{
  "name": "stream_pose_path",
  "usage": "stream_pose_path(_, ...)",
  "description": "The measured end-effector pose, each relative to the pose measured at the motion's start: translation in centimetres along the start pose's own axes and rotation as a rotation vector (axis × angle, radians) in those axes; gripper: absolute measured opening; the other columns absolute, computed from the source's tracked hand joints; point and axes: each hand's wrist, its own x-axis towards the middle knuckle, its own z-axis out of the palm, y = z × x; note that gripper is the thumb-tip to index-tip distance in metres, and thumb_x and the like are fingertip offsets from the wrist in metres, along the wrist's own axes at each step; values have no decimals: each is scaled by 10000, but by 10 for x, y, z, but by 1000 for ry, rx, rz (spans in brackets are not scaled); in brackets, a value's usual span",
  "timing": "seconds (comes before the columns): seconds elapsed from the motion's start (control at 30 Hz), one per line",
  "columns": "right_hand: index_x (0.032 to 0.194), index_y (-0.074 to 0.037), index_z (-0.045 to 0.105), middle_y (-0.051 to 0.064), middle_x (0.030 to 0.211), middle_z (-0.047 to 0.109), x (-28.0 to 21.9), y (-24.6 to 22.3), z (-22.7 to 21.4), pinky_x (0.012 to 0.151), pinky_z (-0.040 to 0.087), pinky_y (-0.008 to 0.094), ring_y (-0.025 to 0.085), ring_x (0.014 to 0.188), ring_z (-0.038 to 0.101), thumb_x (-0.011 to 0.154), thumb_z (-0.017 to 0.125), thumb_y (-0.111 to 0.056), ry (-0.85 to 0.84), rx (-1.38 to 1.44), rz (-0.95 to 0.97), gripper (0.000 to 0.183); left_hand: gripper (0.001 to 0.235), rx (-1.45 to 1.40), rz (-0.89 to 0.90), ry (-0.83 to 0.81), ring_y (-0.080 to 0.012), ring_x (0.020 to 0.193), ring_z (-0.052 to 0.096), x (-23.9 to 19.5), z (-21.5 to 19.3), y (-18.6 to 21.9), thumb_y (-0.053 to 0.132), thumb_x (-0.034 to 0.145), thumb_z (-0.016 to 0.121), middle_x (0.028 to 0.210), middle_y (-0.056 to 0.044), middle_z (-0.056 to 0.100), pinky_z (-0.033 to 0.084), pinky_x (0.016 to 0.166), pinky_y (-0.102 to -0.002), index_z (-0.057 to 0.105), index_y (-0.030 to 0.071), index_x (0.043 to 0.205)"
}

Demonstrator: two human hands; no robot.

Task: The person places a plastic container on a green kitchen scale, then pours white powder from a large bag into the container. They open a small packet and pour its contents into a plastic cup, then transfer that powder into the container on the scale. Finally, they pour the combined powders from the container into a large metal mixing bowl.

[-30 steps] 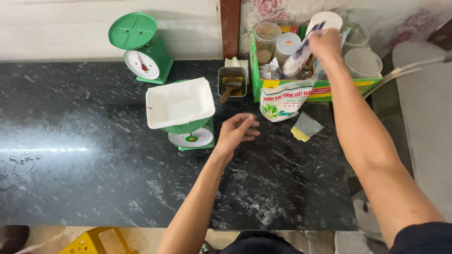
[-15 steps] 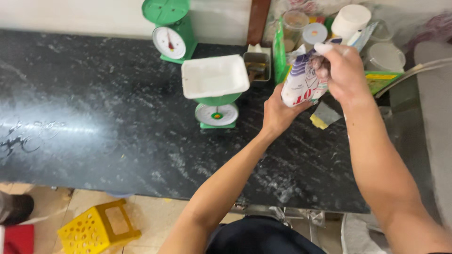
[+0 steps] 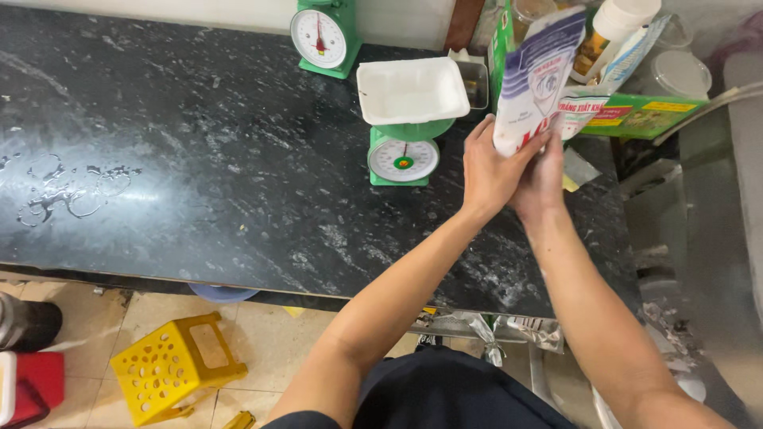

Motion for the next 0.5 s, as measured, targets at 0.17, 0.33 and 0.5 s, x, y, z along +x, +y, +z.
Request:
stream_pose_path(0.17, 1498, -129, 482, 70, 1462, 595, 22, 3, 2, 1088, 510, 495, 265, 1314, 598, 1015, 442, -608, 78, -67, -29, 682, 605, 79, 137, 33, -381, 1224, 618, -21, -40, -30, 314, 798, 856, 1330, -253, 643, 486, 1047, -452, 681, -42, 1255)
stream_pose_path(0.33, 1465, -68, 500, 99, 1464, 629, 74, -16, 5, 1099, 541, 458, 272, 1326, 672, 983, 432, -597, 46, -104, -118, 719, 360, 47, -329, -174, -195, 967, 781, -52, -110, -115, 240, 941, 754, 1041, -151, 811, 599, 909, -306, 731, 20, 1225)
stream_pose_path(0.5, 1234, 28, 583, 112, 1171, 729, 120, -16, -5, 911, 622, 358, 195, 1049, 725, 1065, 571, -503, 126, -565, -420, 558, 480, 133, -412, -212, -207, 1015, 752, -75, -158, -202, 200, 884, 783, 1100, -150, 776, 588, 911, -333, 662, 29, 1316)
